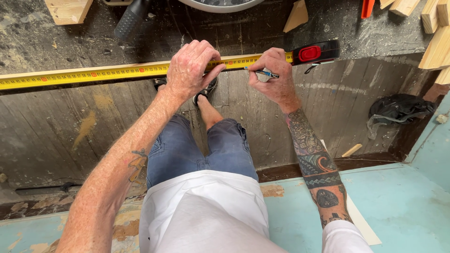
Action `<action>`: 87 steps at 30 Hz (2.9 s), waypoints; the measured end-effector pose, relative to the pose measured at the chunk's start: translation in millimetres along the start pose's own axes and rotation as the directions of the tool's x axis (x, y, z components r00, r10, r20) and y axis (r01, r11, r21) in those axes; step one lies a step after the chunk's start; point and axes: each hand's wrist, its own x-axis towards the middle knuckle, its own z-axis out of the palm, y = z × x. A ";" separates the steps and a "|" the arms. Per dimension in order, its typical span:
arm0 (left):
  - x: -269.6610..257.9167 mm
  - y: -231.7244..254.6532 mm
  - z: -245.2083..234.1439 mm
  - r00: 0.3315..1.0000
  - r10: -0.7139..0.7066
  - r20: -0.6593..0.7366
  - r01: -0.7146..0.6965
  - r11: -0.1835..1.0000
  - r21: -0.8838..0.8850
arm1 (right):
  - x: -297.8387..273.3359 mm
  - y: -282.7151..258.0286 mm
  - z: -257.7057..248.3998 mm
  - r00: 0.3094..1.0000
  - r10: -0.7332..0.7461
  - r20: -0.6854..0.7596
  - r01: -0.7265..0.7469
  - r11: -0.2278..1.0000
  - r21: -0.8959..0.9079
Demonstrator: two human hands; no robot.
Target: Measuring, marking, and cutting a wooden plank using a miter saw
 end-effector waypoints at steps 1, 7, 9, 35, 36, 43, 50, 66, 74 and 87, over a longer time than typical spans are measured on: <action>-0.1 0.1 0.4 1.000 0.000 0.001 0.000 1.000 -0.001 | -0.2 -0.2 -0.2 1.000 -0.001 -0.001 0.001 1.000 0.000; -0.5 0.5 0.0 1.000 -0.008 0.004 0.008 1.000 -0.002 | -0.5 -0.4 0.7 1.000 -0.015 -0.003 0.015 1.000 -0.007; -1.3 -1.0 1.3 1.000 -0.011 0.007 0.011 1.000 0.000 | 0.3 -1.4 -0.3 1.000 -0.006 -0.002 0.006 1.000 0.000; 0.3 0.7 0.0 1.000 -0.001 0.000 0.001 1.000 0.009 | -4.6 -7.1 -28.4 0.986 -0.073 0.152 0.088 0.991 -0.097; -0.1 0.9 0.2 1.000 -0.005 0.002 0.005 1.000 0.015 | -2.5 -19.2 -45.1 0.977 -0.103 0.188 0.134 0.977 -0.164; -0.8 0.2 -0.2 1.000 0.003 -0.001 -0.003 1.000 0.023 | 45.2 15.3 -146.6 0.905 0.046 0.424 0.079 0.959 -0.272; 0.9 -2.9 0.4 0.998 -0.058 0.038 0.058 0.998 -0.009 | 53.6 11.8 -157.8 0.810 0.129 0.572 0.036 0.963 -0.268; -81.9 -82.2 -118.7 0.947 -0.295 0.130 0.241 0.915 0.324 | 94.2 -62.0 -81.6 0.901 0.023 0.432 0.069 0.978 -0.196; -150.0 -138.7 -184.8 0.942 -0.289 0.170 0.157 0.828 0.538 | 101.4 -77.9 -8.6 0.923 0.057 0.380 0.030 0.975 -0.219; -97.2 -70.4 -187.9 0.984 -0.157 -0.085 0.171 0.964 0.205 | 116.6 -151.5 140.9 0.966 -0.071 0.247 0.111 0.982 -0.152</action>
